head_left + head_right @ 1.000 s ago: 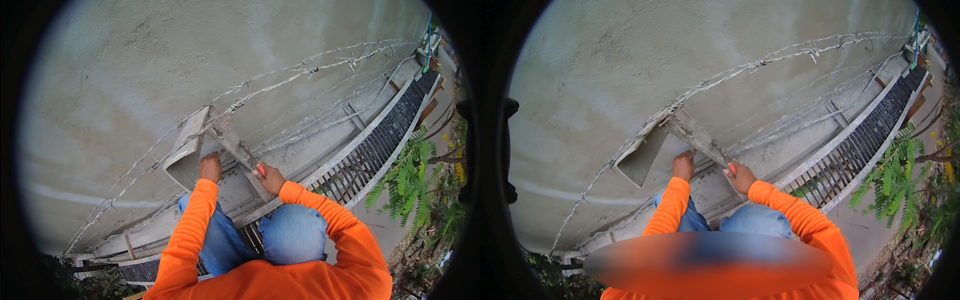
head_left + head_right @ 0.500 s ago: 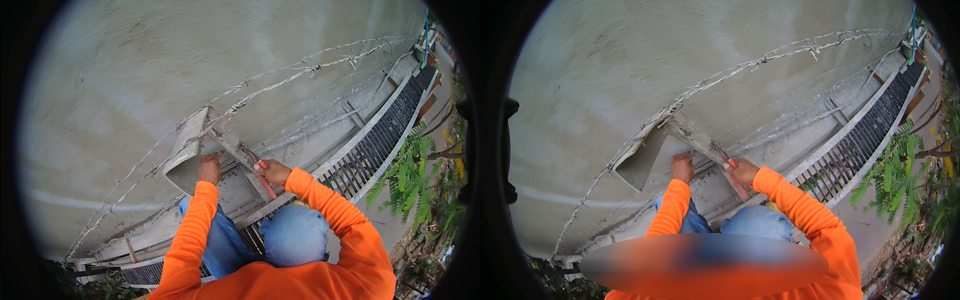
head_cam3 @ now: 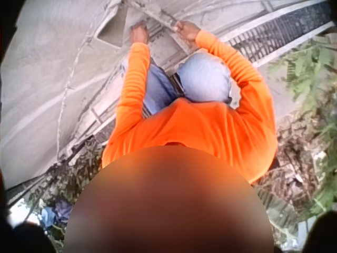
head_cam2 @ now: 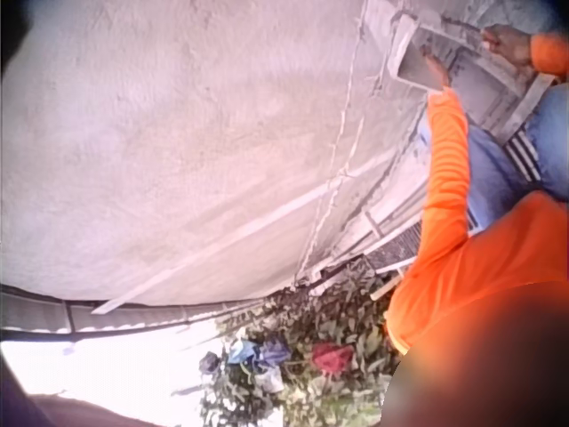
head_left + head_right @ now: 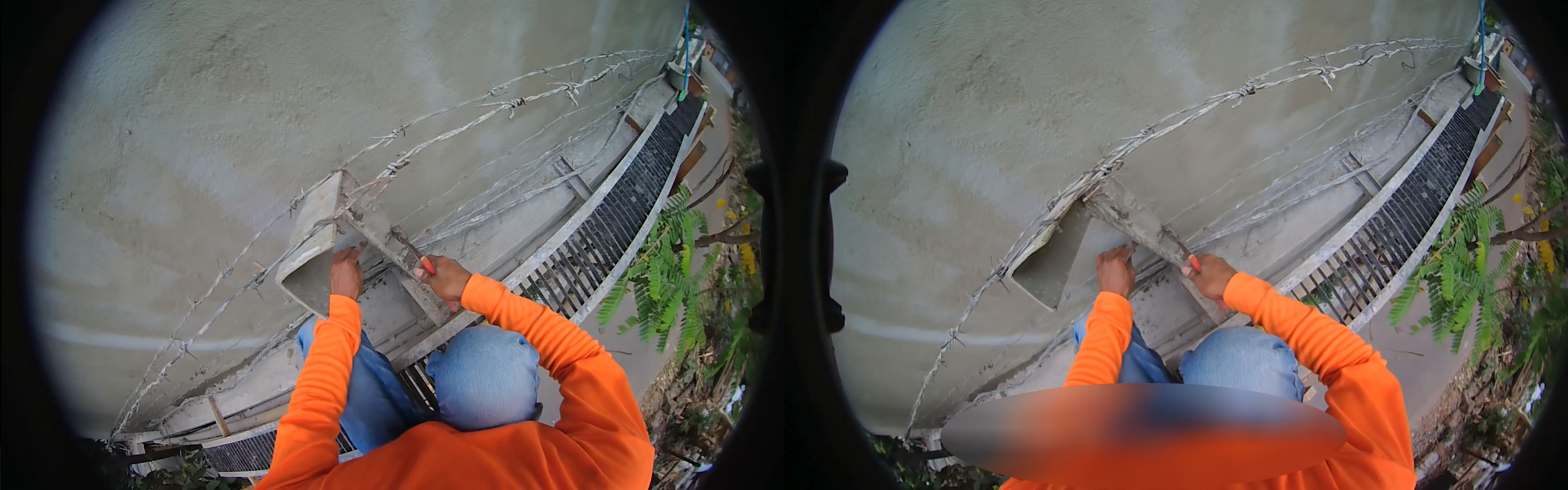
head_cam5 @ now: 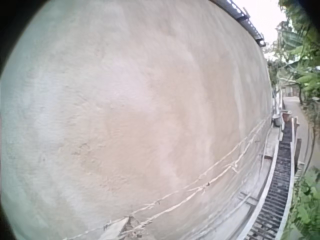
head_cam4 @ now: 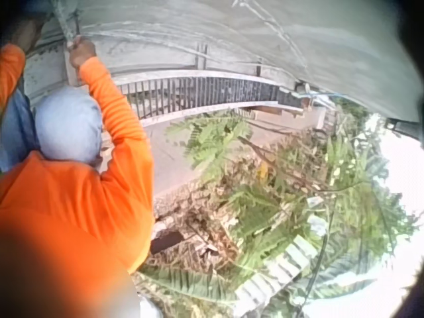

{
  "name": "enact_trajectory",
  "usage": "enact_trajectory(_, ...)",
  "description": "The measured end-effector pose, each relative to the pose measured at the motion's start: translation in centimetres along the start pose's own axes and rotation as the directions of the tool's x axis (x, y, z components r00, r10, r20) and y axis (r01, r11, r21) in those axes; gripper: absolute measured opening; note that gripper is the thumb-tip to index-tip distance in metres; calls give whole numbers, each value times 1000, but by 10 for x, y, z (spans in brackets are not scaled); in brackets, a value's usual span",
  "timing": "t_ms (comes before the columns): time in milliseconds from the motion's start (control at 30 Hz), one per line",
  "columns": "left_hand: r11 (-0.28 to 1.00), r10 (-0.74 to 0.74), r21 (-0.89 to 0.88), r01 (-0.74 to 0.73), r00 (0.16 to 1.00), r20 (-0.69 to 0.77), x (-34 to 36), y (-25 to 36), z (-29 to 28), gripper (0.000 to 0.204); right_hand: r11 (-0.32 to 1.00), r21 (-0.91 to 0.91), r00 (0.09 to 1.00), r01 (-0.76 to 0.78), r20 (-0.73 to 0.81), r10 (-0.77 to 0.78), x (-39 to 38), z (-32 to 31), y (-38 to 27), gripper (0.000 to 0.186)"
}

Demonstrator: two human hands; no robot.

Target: The person applies cement to a wall using a trowel and a hammer. They repeatedly scoop cement from a container and spread it along the wall, occasionally tapping the trowel with the hammer to adjust the material.

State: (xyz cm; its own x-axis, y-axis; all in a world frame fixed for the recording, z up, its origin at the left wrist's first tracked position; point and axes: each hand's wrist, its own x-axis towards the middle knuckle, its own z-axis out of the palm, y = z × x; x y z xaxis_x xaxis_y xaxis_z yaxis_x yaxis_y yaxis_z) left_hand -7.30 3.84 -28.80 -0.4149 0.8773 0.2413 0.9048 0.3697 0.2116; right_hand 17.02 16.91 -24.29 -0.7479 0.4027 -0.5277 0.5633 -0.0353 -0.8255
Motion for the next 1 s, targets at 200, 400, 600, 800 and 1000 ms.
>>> enact_trajectory(200, 997, 13, -73, -16, 1000, -29, 0, 1, -1, 37, 961, -191, 911, 200, -324, -254, 20, 35, 38, 53)
enact_trajectory(400, 999, 16, -42, -18, 998, -59, 0, -4, 6, 36, 949, -71, 823, 308, -480, -304, 72, 87, 98, 49)
enact_trajectory(600, 1000, 8, -18, -8, 1000, -5, 7, -4, 2, 27, 894, -11, 844, 448, -326, -427, 133, 32, 139, 39)
enact_trajectory(800, 995, -30, 95, 29, 1000, 10, 6, 5, -5, 25, 852, -130, 773, 508, -368, -517, 55, 64, 107, 34)
enact_trajectory(1000, 988, 40, 151, -16, 987, -154, 13, 5, -7, 24, 860, -378, 836, 344, -294, -463, 7, 13, 49, 36)
